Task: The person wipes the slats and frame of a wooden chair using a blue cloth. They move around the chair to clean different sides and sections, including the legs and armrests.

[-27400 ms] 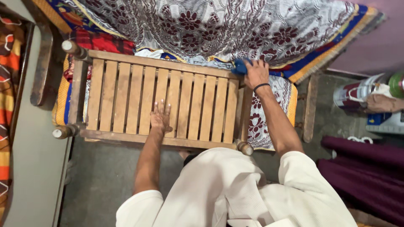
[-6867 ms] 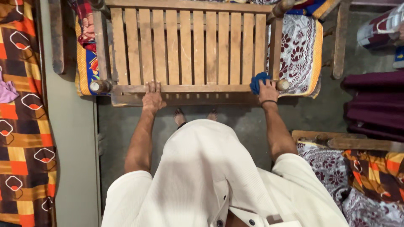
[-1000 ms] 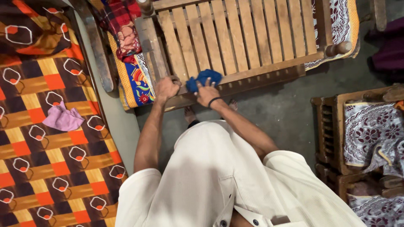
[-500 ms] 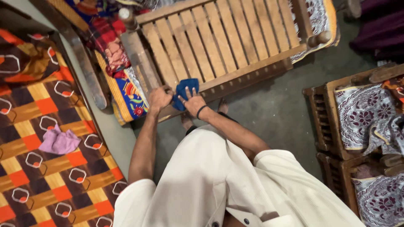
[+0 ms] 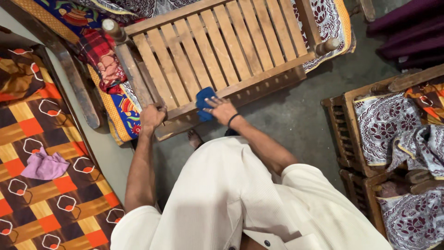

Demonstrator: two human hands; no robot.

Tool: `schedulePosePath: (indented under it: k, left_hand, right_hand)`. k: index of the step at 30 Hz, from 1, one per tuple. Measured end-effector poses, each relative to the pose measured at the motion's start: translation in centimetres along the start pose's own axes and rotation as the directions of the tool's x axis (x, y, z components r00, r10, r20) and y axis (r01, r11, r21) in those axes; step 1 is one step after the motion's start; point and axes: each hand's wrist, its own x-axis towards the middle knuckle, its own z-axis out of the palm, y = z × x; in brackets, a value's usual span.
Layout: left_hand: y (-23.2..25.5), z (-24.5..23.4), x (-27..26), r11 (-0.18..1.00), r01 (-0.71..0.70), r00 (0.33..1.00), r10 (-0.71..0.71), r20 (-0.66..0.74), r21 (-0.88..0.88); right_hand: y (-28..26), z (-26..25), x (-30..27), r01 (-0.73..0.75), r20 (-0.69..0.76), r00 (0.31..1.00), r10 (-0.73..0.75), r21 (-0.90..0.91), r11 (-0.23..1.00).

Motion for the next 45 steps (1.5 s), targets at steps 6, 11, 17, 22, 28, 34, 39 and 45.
schedulePosePath:
  k: [6,11,17,22,28,34,39,45]
  left_hand:
    - [-0.7,1.3,0.1,0.998,-0.006,0.997,0.002,-0.072,-0.055]
    - [-0.5,1.8,-0.4,0.998,0.048,0.99,-0.052,-0.128,-0.034]
    - [-0.4,2.3,-0.4,0.996,0.063,0.989,-0.055,-0.136,0.06]
    - [0.4,2.9,-0.8,0.986,0.087,0.959,-0.045,-0.279,0.142]
    - [1.4,3.0,-2.4,0.995,0.032,0.926,-0.063,-0.373,-0.09]
    - [0.4,3.5,-2.2,0.981,0.006,0.915,-0.084,-0.394,-0.194]
    - [-0.3,3.7,-1.2,0.954,0.132,0.921,-0.218,-0.323,-0.269]
    - [-1.1,2.9,-0.3,0.917,0.233,0.932,-0.305,-0.194,-0.323]
  right_hand:
    - [9.1,-2.1,-4.8,-0.099,-0.054,0.992,0.112,0.205,0.974]
    - [15.0,-1.8,-7.7,-0.164,-0.059,0.981,0.187,0.277,0.947]
    - [21.1,-1.9,-10.7,-0.24,-0.053,0.962,0.269,0.307,0.921]
    - [26.2,-2.9,-13.1,-0.297,-0.022,0.947,0.321,0.327,0.897]
    - [33.3,-1.4,-14.8,-0.408,0.03,0.905,0.424,0.339,0.848]
    - [40.4,-2.0,-16.1,-0.553,0.054,0.816,0.575,0.364,0.75]
    - [41.7,-3.1,-16.5,-0.64,0.077,0.739,0.67,0.393,0.66]
    - [40.3,-3.3,-15.3,-0.68,0.057,0.68,0.731,0.422,0.599]
